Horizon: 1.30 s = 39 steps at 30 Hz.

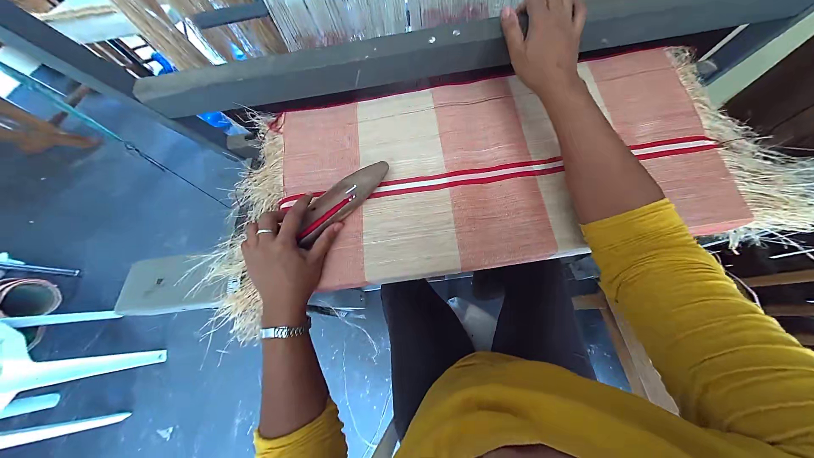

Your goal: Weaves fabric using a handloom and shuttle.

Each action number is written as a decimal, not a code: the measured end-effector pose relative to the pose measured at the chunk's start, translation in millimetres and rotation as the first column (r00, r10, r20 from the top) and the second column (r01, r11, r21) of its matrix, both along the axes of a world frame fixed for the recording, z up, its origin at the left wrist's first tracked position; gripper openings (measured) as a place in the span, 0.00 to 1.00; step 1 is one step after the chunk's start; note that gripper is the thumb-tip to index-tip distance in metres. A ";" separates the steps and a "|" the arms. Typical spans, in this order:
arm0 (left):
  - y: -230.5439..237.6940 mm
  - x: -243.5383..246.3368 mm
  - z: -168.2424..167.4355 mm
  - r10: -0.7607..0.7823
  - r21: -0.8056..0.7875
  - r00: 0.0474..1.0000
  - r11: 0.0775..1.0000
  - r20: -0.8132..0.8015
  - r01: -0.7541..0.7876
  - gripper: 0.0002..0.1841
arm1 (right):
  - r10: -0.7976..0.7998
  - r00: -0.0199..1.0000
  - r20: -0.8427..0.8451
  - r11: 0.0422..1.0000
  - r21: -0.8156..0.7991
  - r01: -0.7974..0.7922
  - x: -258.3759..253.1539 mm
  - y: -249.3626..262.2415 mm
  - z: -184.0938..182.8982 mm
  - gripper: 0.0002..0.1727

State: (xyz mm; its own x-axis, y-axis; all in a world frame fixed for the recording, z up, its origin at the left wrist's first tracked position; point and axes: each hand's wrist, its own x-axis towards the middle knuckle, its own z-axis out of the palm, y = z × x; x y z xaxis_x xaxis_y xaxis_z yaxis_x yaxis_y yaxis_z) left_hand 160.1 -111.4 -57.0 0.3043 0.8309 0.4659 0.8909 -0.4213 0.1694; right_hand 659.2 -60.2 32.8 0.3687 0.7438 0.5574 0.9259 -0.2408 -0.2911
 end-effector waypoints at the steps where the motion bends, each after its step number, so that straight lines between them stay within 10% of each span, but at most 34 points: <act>1: 0.1 0.4 0.0 0.004 0.003 1.000 1.000 0.004 -0.004 0.40 | -0.008 1.000 -0.005 1.000 -0.028 0.008 0.9 -0.9 4.1 0.39; 39: 2.7 2.6 -8.0 0.027 0.094 0.994 0.995 0.103 -0.036 0.45 | 0.025 0.999 0.023 0.978 0.204 -0.029 5.0 -1.4 -12.2 0.31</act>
State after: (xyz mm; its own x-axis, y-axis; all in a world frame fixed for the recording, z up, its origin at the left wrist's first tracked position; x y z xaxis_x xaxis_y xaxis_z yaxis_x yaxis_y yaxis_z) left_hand 162.8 -108.8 -65.0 0.2260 0.7896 0.5705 0.8843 -0.4119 0.2197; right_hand 664.2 -61.6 20.6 0.3374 0.6228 0.7059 0.9373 -0.1528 -0.3132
